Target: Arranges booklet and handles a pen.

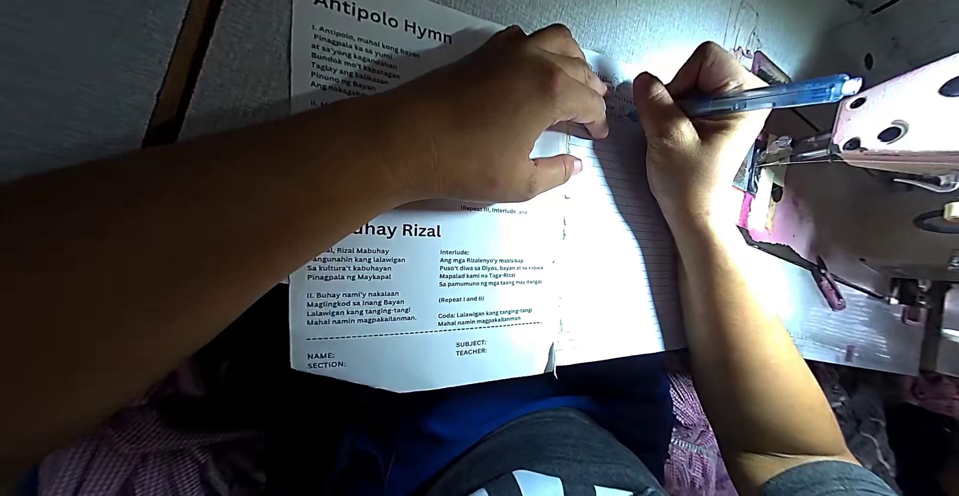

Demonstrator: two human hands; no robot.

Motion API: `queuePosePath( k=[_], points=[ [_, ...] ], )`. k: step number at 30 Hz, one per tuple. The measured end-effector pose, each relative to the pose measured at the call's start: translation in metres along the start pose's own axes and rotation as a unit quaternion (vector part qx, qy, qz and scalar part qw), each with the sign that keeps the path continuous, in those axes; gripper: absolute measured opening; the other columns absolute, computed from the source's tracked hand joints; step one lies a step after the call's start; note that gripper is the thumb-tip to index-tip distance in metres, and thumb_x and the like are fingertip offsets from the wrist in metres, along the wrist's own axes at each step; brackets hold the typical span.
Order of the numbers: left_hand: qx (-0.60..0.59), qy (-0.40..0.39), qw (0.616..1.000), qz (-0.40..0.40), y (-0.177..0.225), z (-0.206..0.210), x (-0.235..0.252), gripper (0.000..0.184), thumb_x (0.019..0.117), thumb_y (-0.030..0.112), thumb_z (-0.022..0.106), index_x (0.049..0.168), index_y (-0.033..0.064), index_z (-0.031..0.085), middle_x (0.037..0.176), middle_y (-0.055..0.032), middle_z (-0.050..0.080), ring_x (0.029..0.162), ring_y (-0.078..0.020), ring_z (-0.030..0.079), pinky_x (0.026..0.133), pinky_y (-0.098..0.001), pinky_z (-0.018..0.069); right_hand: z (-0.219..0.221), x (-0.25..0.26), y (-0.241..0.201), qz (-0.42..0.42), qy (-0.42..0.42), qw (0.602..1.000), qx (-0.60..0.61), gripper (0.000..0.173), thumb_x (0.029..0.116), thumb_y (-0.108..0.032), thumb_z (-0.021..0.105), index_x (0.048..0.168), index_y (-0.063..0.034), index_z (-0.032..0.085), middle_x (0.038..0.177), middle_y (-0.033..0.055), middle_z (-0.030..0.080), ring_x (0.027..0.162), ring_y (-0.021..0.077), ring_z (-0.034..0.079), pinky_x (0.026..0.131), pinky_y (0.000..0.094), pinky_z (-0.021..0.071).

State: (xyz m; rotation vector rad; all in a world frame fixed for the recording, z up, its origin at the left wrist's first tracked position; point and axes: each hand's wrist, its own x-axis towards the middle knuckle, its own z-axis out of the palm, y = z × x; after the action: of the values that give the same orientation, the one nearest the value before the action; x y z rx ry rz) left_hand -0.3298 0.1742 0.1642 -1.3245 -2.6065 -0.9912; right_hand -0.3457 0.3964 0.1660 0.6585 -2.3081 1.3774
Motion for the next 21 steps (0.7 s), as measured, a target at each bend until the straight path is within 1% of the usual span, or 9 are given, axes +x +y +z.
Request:
queuePosePath(
  k=[3, 8, 10, 14, 16, 18, 19, 20, 21],
  points=[
    [-0.006, 0.0, 1.0, -0.001, 0.0, 0.0, 0.0, 0.041, 0.0973, 0.036, 0.05, 0.125, 0.0139, 0.072, 0.138, -0.0071, 0.064, 0.137, -0.0292, 0.049, 0.109, -0.0483, 0.0373, -0.002, 0.0, 0.001, 0.009, -0.007, 1.0, 0.006, 0.031, 0.0871, 0.005, 0.064, 0.069, -0.0144, 0.048, 0.059, -0.0105, 0.045, 0.051, -0.0042, 0.041, 0.048, 0.0134, 0.032],
    [-0.009, 0.007, 1.0, 0.009, -0.003, 0.001, 0.0, 0.039, 0.096, 0.034, 0.053, 0.123, 0.0135, 0.072, 0.136, -0.0081, 0.064, 0.134, -0.0295, 0.051, 0.108, -0.0486, 0.039, -0.001, 0.0, 0.002, 0.003, 0.0, 1.0, 0.0, 0.031, 0.0881, 0.005, 0.064, 0.069, -0.0137, 0.047, 0.059, -0.0102, 0.044, 0.052, -0.0036, 0.04, 0.049, 0.0137, 0.0319],
    [-0.014, 0.007, 1.0, 0.01, -0.003, 0.001, 0.0, 0.039, 0.0957, 0.035, 0.054, 0.123, 0.0137, 0.073, 0.135, -0.0074, 0.065, 0.134, -0.0291, 0.051, 0.107, -0.048, 0.0391, -0.003, 0.0, 0.004, 0.038, 0.019, 0.998, 0.053, 0.032, 0.088, 0.005, 0.065, 0.07, -0.0147, 0.048, 0.059, -0.0096, 0.046, 0.051, -0.0022, 0.042, 0.049, 0.0144, 0.034],
    [-0.01, 0.01, 1.0, 0.008, -0.001, -0.001, 0.0, 0.037, 0.0957, 0.034, 0.055, 0.122, 0.0153, 0.073, 0.138, -0.0074, 0.063, 0.134, -0.0284, 0.052, 0.106, -0.0483, 0.0415, -0.01, 0.006, 0.003, 0.152, 0.06, 0.962, 0.217, 0.033, 0.0907, 0.002, 0.067, 0.069, -0.0145, 0.05, 0.056, -0.0048, 0.052, 0.041, 0.0017, 0.043, 0.039, 0.0162, 0.035],
    [-0.007, 0.018, 1.0, 0.007, 0.0, 0.0, 0.0, 0.037, 0.0962, 0.035, 0.055, 0.12, 0.015, 0.074, 0.137, -0.0074, 0.064, 0.132, -0.0278, 0.054, 0.105, -0.048, 0.0428, -0.015, 0.004, 0.001, 0.192, 0.052, 0.94, 0.275, 0.031, 0.1013, -0.008, 0.057, 0.073, -0.0156, 0.05, 0.057, -0.0049, 0.049, 0.041, 0.0024, 0.039, 0.038, 0.0169, 0.0317],
    [-0.009, 0.048, 0.999, -0.002, 0.002, 0.001, 0.002, 0.037, 0.0989, 0.037, 0.054, 0.119, 0.0134, 0.075, 0.131, -0.0059, 0.068, 0.126, -0.025, 0.058, 0.103, -0.0453, 0.0453, -0.022, -0.001, -0.004, 0.217, 0.012, 0.921, 0.323, 0.04, 0.1101, -0.037, 0.037, 0.08, -0.0194, 0.056, 0.06, -0.0064, 0.052, 0.043, 0.0018, 0.039, 0.04, 0.0167, 0.0318],
    [-0.019, 0.072, 0.997, -0.012, 0.004, 0.001, 0.003, 0.037, 0.0998, 0.037, 0.055, 0.12, 0.0124, 0.074, 0.125, -0.0046, 0.07, 0.122, -0.0224, 0.06, 0.102, -0.0425, 0.0459, -0.025, -0.003, -0.007, 0.207, -0.025, 0.915, 0.345, 0.049, 0.1096, -0.05, 0.028, 0.084, -0.0206, 0.059, 0.063, -0.0056, 0.056, 0.044, 0.0019, 0.042, 0.04, 0.0162, 0.0337],
    [-0.035, 0.098, 0.994, -0.022, 0.008, 0.001, 0.003, 0.038, 0.0998, 0.037, 0.056, 0.12, 0.0105, 0.074, 0.121, -0.0044, 0.071, 0.118, -0.0205, 0.061, 0.1, -0.0398, 0.0469, -0.026, -0.005, -0.013, 0.193, -0.059, 0.912, 0.357, 0.055, 0.1075, -0.059, 0.024, 0.088, -0.0215, 0.059, 0.067, -0.005, 0.057, 0.045, 0.0017, 0.044, 0.041, 0.0152, 0.0345],
    [-0.059, 0.122, 0.99, -0.031, 0.013, 0.001, 0.004, 0.038, 0.1, 0.037, 0.058, 0.119, 0.008, 0.074, 0.116, -0.0051, 0.072, 0.113, -0.019, 0.063, 0.098, -0.0373, 0.0483, -0.025, -0.006, -0.018, 0.182, -0.079, 0.91, 0.364, 0.056, 0.106, -0.063, 0.025, 0.09, -0.0221, 0.061, 0.069, -0.0049, 0.06, 0.047, 0.0017, 0.046, 0.042, 0.0151, 0.036]
  ],
)
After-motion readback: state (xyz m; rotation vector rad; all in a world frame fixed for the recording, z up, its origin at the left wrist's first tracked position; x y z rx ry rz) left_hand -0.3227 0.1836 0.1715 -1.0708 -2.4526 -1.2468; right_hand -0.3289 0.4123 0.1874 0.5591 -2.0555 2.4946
